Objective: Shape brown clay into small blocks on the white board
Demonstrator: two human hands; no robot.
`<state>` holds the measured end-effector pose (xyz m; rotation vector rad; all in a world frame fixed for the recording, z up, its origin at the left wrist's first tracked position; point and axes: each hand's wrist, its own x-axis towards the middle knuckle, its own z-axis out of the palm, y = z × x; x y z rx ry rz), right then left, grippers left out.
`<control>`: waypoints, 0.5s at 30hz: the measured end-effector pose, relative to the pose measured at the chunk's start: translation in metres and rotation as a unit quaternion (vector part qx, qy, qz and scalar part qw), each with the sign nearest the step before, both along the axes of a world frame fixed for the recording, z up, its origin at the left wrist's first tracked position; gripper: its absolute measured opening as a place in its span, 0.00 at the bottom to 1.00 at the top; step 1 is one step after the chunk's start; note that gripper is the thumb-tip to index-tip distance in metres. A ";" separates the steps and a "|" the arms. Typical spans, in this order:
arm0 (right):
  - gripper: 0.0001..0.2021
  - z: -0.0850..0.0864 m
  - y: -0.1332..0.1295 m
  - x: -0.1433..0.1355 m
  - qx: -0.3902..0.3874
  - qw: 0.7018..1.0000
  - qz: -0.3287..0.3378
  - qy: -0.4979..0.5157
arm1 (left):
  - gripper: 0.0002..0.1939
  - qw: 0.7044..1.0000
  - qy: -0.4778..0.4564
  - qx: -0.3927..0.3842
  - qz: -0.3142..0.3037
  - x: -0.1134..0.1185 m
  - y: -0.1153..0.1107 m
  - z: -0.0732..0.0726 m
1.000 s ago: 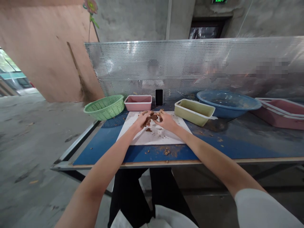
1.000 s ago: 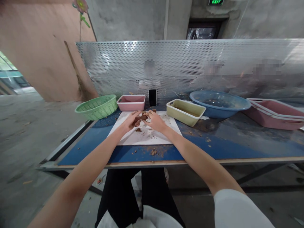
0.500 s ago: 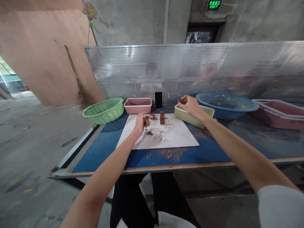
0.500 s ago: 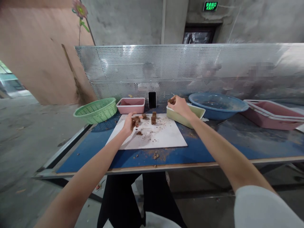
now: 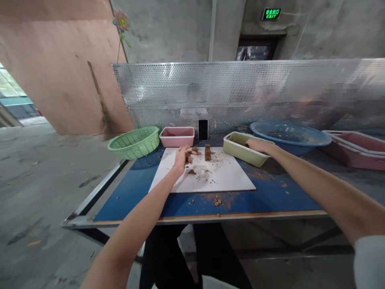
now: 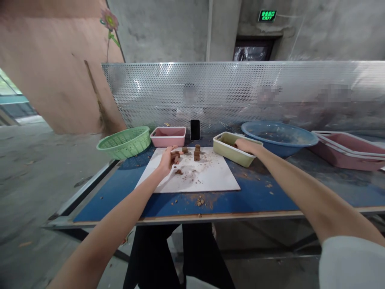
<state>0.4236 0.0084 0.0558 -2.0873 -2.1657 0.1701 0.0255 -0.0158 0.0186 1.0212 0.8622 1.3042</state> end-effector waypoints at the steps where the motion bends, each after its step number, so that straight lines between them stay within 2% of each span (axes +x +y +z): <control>1: 0.05 0.004 0.001 -0.001 0.008 1.000 -0.005 -0.002 | 0.15 1.000 -0.003 0.000 -0.001 0.000 0.000 0.000; 3: 0.02 0.014 0.004 -0.001 0.038 0.999 -0.020 0.003 | 0.15 1.000 -0.008 0.000 -0.002 -0.001 -0.001 0.000; 8: 0.11 0.036 0.006 -0.002 0.097 0.994 -0.054 0.022 | 0.16 1.000 -0.022 -0.014 -0.005 -0.001 0.001 -0.002; 12: 0.14 0.033 0.000 -0.021 0.137 0.988 -0.067 0.028 | 0.15 0.998 -0.058 -0.022 0.009 -0.003 0.004 -0.001; 15: 0.17 0.025 -0.009 -0.060 0.183 0.981 -0.025 0.065 | 0.16 0.992 -0.119 -0.029 -0.003 -0.005 0.003 0.002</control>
